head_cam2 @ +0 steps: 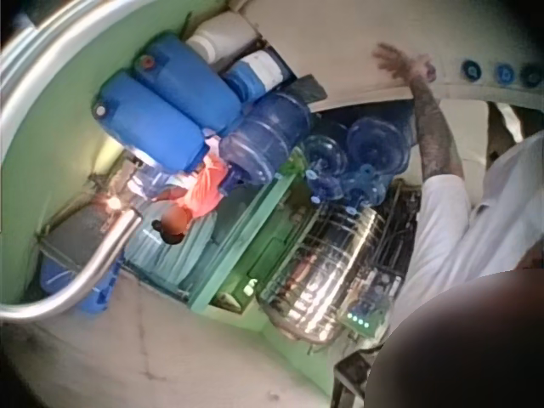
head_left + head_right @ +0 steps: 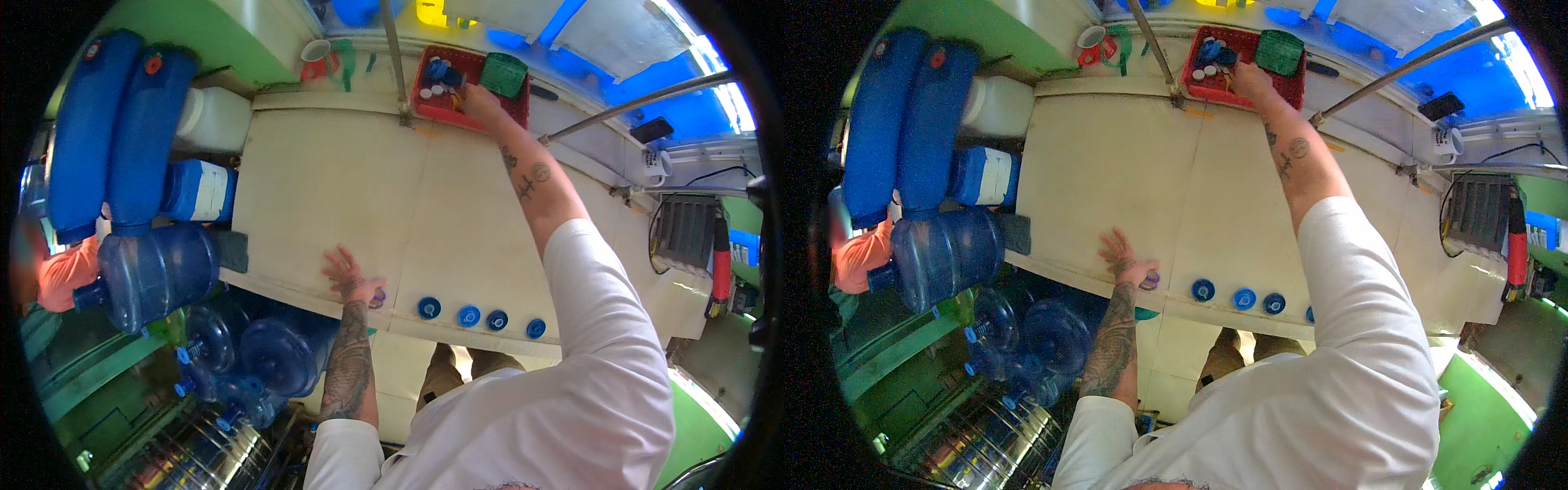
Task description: The person picks small blue plastic caps from a red tray and places them on a countertop, then picks up a large blue water jug and positions it over the caps. The person handles the caps one at a time and aligns them in a row before moving the jug.
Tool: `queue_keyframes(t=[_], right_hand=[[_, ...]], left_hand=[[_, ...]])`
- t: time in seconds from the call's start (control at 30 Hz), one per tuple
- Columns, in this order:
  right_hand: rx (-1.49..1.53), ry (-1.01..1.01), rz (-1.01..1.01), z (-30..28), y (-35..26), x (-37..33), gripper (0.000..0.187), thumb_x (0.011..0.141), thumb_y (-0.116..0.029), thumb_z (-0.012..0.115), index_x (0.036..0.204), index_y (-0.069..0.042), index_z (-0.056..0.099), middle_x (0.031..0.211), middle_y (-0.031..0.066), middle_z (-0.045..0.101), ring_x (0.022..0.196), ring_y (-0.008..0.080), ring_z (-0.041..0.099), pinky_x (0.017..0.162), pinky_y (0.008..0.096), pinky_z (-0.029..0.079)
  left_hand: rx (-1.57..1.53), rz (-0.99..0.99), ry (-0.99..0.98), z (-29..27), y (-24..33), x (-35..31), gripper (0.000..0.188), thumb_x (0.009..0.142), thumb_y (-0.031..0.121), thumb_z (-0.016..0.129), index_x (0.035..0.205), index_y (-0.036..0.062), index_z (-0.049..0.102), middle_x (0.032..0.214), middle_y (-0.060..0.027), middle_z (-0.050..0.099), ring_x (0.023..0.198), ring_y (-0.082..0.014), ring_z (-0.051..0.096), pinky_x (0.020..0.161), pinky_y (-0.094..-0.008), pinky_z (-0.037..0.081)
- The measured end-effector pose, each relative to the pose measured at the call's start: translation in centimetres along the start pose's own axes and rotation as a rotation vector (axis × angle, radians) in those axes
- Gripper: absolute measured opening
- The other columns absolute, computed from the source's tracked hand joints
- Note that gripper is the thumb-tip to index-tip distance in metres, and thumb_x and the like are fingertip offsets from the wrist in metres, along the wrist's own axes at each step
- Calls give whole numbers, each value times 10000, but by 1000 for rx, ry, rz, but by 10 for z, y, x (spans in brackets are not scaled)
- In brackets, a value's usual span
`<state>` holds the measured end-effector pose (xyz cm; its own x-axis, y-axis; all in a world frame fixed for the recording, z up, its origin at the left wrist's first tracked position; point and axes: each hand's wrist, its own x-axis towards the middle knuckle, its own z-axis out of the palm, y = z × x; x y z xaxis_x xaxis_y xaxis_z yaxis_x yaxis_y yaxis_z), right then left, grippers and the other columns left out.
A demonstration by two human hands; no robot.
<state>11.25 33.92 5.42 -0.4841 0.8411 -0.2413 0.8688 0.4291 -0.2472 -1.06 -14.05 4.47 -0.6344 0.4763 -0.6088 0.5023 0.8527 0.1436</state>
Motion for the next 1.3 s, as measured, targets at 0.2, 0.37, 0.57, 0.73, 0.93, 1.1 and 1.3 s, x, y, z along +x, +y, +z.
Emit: queue_keyframes(t=[0.2,0.37,0.57,0.73,0.93,1.1,1.3], right_hand=[[-125,86,22,-29,35,27,453,844,-260,626,1254,-72,585,1244,222,607,1142,403,601,905,496,527],[-234,586,25,-45,66,45,502,840,-227,610,1318,-106,514,1258,196,543,1154,418,558,898,566,499],[-337,363,-2,-60,97,59,387,883,-172,536,1259,-81,555,1231,226,564,1173,442,548,914,609,467],[-285,628,-118,-61,74,44,266,889,-224,579,1106,-73,610,1111,213,624,1042,424,611,857,552,507],[138,19,-256,-6,30,33,288,895,-290,610,1065,-73,691,1109,238,662,1002,412,650,854,498,536],[235,266,-112,10,17,42,327,900,-255,602,1169,-74,650,1151,208,668,1033,393,648,902,484,521],[351,92,-198,2,7,29,368,914,-283,605,1208,-63,615,1164,224,652,1087,372,623,914,469,508]], left_hand=[[-9,-11,-17,-4,5,-1,1493,545,431,931,1559,145,-127,1595,-273,-169,1422,-605,-27,1041,-764,244],[16,-16,-33,-3,3,-1,1495,548,436,930,1557,140,-133,1590,-281,-174,1420,-609,-13,1047,-758,245],[12,-39,-48,-3,5,2,1499,546,433,932,1556,140,-135,1586,-285,-184,1421,-606,-20,1048,-759,239],[-2,-42,-61,-6,7,2,1498,548,425,932,1556,144,-139,1582,-283,-203,1420,-607,-42,1044,-765,236],[3,-30,-45,-6,6,2,1507,536,410,936,1555,147,-143,1584,-277,-202,1416,-614,-48,1045,-768,230],[7,-34,-48,-5,6,1,1511,533,410,936,1555,137,-143,1586,-285,-185,1415,-616,-36,1045,-762,242],[34,-52,-48,-4,7,3,1518,526,408,939,1555,131,-142,1587,-290,-174,1414,-619,-11,1032,-749,285]])
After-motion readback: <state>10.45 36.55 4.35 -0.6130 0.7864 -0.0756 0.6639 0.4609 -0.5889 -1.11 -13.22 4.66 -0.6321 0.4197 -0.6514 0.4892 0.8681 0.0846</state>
